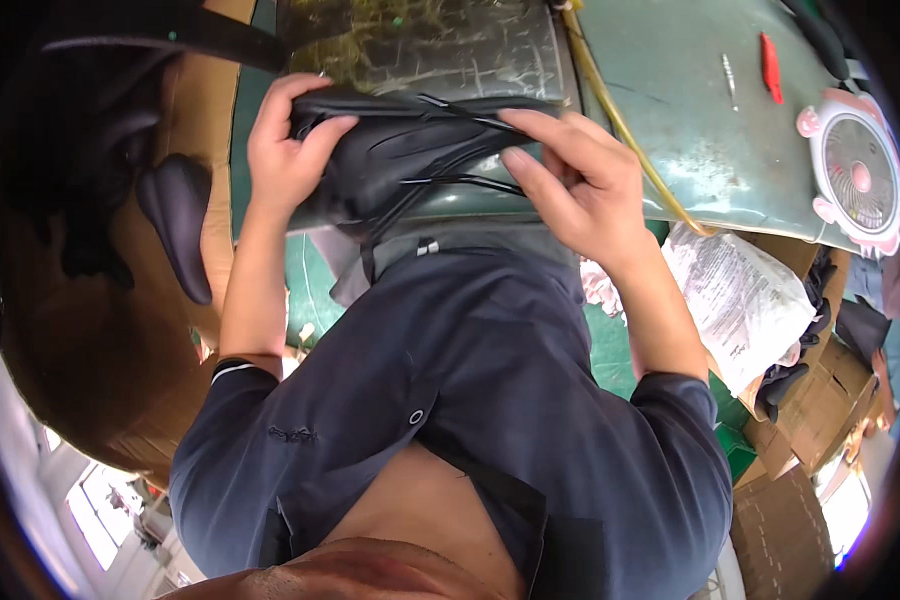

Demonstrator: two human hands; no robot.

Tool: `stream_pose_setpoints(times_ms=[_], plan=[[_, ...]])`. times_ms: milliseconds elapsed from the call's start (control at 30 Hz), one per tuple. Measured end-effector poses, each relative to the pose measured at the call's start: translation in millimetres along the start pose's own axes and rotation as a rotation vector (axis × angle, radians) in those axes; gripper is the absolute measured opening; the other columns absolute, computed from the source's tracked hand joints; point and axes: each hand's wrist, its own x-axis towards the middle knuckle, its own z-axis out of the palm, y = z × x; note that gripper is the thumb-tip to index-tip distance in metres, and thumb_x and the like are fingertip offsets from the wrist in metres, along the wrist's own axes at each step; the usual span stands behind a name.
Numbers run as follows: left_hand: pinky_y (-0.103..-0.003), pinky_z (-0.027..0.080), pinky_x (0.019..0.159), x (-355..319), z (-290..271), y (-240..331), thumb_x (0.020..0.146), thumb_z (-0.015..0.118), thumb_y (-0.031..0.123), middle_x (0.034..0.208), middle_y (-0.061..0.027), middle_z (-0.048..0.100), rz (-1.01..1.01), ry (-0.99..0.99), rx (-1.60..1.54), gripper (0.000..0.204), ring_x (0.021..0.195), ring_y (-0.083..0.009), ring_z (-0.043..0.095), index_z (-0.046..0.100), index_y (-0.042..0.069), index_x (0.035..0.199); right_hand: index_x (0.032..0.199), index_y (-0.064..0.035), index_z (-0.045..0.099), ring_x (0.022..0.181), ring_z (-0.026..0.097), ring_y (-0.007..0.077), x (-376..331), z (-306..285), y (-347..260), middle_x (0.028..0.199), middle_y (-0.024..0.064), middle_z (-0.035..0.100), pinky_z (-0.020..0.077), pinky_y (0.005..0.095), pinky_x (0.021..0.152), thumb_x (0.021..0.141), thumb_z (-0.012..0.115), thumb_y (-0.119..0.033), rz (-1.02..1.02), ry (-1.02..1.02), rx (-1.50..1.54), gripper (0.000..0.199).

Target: The person assembles bicycle saddles by fitting metal rails into the undersides of saddle bases by hand and securing them using a press machine.

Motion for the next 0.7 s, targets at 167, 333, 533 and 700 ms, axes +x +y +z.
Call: stream_pose_setpoints(times_ms=[167,333,533,700], plan=[[-0.035,0.054,0.096,0.3,37.9,-9.9,0.095,0.086,0.018,0.117,-0.0127,0.072,-0.040,0.187,-0.095,0.034,0.107,-0.0269,0.069,0.073,0.001,0.122,0.120,-0.0067,0.083,0.059,0.057,0.0186,13.4,30.4,8.5,0.071,0.0057,0.060,0.0465,0.0332,0.056,0.091,0.081,0.001,-0.160,-0.021,-0.086,0.031],[-0.028,0.051,0.091,-10.6,49.8,-5.3,0.114,0.061,0.018,0.114,-0.0054,0.075,-0.176,0.246,-0.304,0.025,0.102,-0.0127,0.065,0.073,-0.002,0.124,0.120,-0.0090,0.083,0.058,0.057,0.0182,17.3,38.3,22.3,0.070,0.0045,0.059,0.0460,0.0332,0.054,0.091,0.081,-0.001,-0.184,0.006,-0.124,0.030],[-0.024,0.048,0.081,-8.9,57.5,-1.3,0.119,0.049,0.017,0.101,-0.0048,0.077,-0.175,0.399,-0.302,0.035,0.085,-0.0073,0.059,0.076,-0.004,0.118,0.115,-0.0127,0.085,0.056,0.058,0.0201,24.2,41.1,13.3,0.069,0.0019,0.056,0.0462,0.0349,0.051,0.088,0.084,-0.005,-0.235,-0.056,-0.233,0.028],[-0.027,0.053,0.088,-6.3,62.1,1.3,0.119,0.046,0.019,0.108,-0.0096,0.081,-0.173,0.446,-0.281,0.039,0.092,-0.0118,0.066,0.077,-0.006,0.113,0.111,-0.0172,0.085,0.057,0.060,0.0205,40.5,45.4,14.4,0.071,-0.0007,0.057,0.0473,0.0355,0.050,0.083,0.084,-0.010,-0.407,-0.055,-0.281,0.029]])
